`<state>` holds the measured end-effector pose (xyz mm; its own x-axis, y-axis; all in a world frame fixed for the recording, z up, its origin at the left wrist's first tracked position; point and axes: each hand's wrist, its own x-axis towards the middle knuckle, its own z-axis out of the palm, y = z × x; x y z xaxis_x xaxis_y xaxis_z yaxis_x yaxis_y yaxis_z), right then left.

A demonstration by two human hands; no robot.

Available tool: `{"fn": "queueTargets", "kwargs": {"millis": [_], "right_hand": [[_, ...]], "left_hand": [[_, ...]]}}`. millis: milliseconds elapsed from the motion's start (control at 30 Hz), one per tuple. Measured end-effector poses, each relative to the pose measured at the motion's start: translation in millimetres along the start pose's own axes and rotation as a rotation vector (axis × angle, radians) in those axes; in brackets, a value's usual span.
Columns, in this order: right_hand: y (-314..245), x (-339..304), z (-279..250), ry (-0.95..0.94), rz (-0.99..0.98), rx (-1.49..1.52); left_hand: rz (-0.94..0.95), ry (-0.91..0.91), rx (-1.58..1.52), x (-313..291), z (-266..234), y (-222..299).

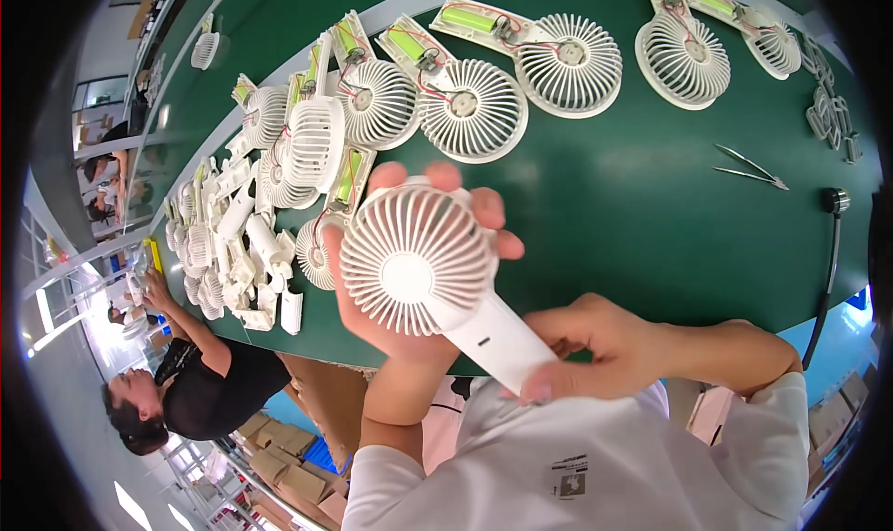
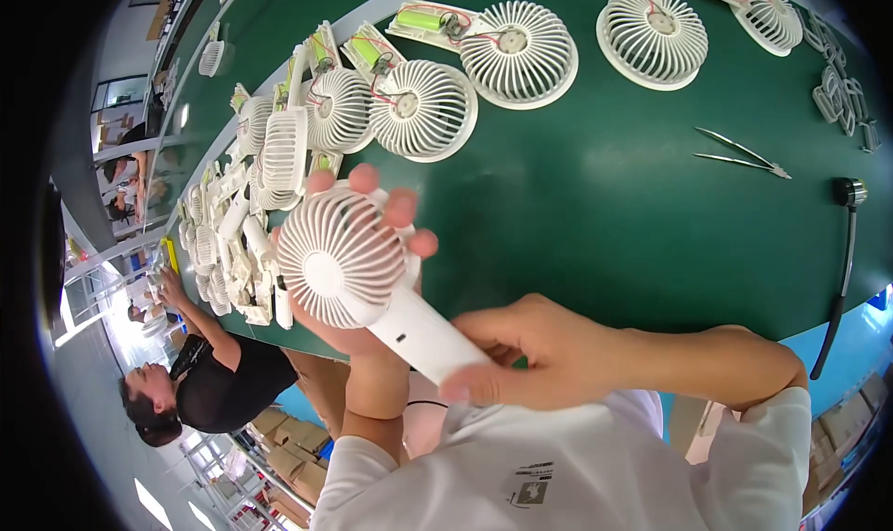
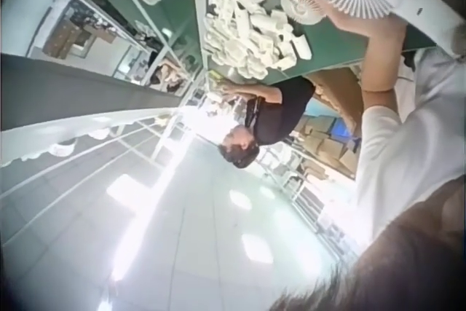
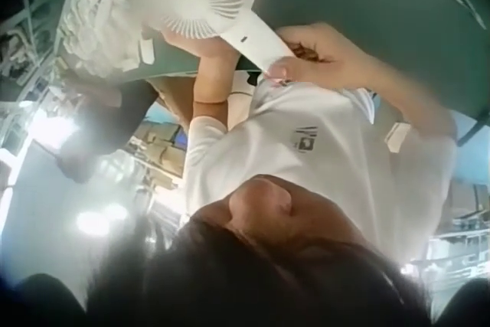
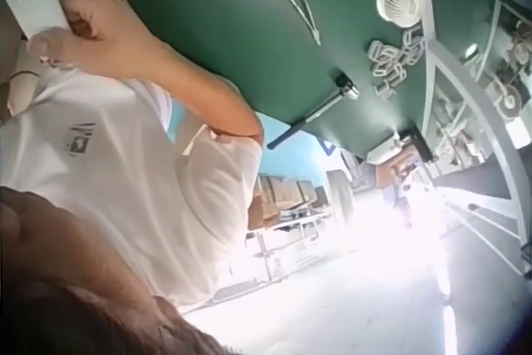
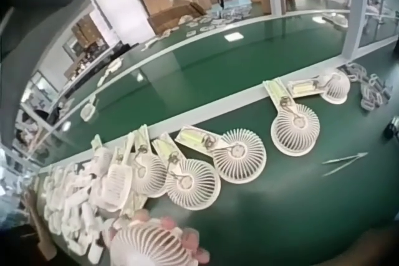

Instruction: Assembling handheld portable fans on a factory production line.

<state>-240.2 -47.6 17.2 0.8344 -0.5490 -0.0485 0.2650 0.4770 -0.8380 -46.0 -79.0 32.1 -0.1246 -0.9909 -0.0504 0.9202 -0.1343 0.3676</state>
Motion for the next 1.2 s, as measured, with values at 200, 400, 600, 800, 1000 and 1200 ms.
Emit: {"fn": "queueTargets", "kwargs": {"millis": [200,400,600,800,1000,1200], "right_hand": [[4,-1,23,0.203,-0.138,-0.437],[14,-2,33,0.364,-0.290,-0.633],[8,-7,28,0.351,-0.249,-0.639],[-42,-29,-1,0.415,0.261,-0.192],[-17,-60,9,0.597,0.037,-0.520],[-9,-67,21,0.636,-0.095,-1.013]], "left_hand": [[-0.162,-0.263,-0.247,8,-24,-1],[-0.262,-0.392,-0.315,10,-30,-4],[-0.318,-0.420,-0.308,20,-30,-7],[0.013,-0.421,0.750,20,-43,25],[-0.052,-0.360,1.096,-4,-27,9],[-0.082,-0.289,1.130,-16,-16,5]]}}
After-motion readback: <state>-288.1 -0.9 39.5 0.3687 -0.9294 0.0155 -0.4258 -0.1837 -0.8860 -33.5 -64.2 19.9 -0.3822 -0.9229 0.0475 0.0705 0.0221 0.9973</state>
